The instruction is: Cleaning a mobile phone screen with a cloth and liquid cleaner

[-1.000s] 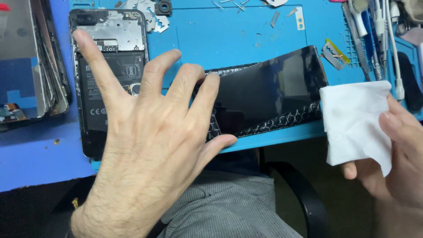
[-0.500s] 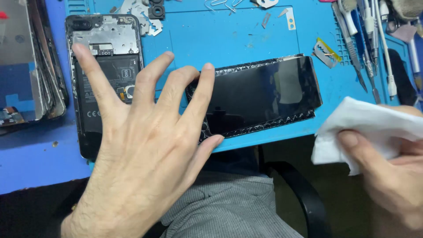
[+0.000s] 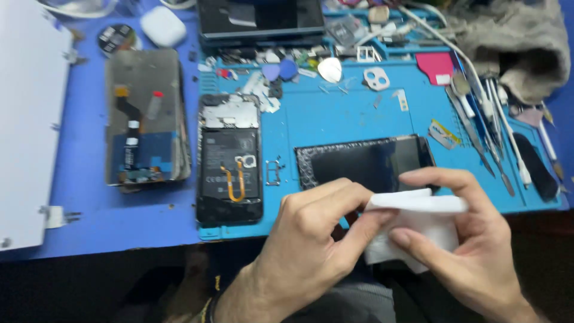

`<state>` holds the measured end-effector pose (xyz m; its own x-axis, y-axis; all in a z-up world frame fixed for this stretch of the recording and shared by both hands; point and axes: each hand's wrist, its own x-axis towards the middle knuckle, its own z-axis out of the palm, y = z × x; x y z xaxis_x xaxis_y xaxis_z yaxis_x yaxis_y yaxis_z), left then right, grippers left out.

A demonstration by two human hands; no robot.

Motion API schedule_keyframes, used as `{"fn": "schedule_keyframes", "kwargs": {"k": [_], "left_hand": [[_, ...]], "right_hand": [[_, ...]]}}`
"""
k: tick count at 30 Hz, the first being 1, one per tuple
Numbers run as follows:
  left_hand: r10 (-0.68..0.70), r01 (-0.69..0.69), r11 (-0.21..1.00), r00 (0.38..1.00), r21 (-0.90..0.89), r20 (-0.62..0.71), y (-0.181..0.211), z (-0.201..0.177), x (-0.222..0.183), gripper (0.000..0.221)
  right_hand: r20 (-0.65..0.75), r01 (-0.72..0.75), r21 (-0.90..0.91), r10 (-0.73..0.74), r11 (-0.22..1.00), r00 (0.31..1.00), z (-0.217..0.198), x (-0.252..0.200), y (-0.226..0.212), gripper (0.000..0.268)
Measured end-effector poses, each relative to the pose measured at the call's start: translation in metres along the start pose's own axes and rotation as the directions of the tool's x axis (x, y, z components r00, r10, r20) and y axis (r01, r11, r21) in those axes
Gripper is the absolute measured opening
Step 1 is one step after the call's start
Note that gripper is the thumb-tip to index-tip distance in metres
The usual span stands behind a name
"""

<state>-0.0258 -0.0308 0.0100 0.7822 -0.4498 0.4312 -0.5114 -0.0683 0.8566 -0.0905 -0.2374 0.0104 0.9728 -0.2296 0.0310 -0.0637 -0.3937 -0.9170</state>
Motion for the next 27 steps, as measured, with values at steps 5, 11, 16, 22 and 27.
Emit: {"fn": "schedule_keyframes", "kwargs": {"k": [5, 11, 16, 22, 27], "left_hand": [[0.001, 0.002, 0.999, 0.998, 0.050, -0.062, 0.007, -0.031, -0.012, 0.019], [0.003, -0.002, 1.000, 1.000, 0.020, -0.013, 0.022, -0.065, -0.035, 0.012], [0.004, 0.016, 0.988, 0.992, 0.152, -0.126, 0.026, -0.088, -0.053, 0.011], [-0.442, 0.513, 0.850, 0.818, 0.120, -0.369, 0.011, -0.103, -0.097, 0.028], [-0.609, 0.661, 0.731, 0.520, -0.170, -0.599, -0.006, -0.116, -0.128, 0.033]], "right_hand": [[0.244, 0.072, 0.044, -0.081, 0.996, 0.966, -0.016, 0.024, -0.013, 0.063], [0.252, 0.336, 0.145, -0.363, 0.931, 0.897, 0.031, 0.114, -0.096, 0.041], [0.397, 0.642, 0.056, -0.607, 0.764, 0.688, 0.151, 0.195, -0.168, 0.034], [0.302, 0.627, 0.036, -0.607, 0.778, 0.735, 0.333, 0.303, -0.209, 0.083], [0.300, 0.370, -0.103, -0.326, 0.923, 0.896, 0.395, 0.329, -0.214, 0.053]]}}
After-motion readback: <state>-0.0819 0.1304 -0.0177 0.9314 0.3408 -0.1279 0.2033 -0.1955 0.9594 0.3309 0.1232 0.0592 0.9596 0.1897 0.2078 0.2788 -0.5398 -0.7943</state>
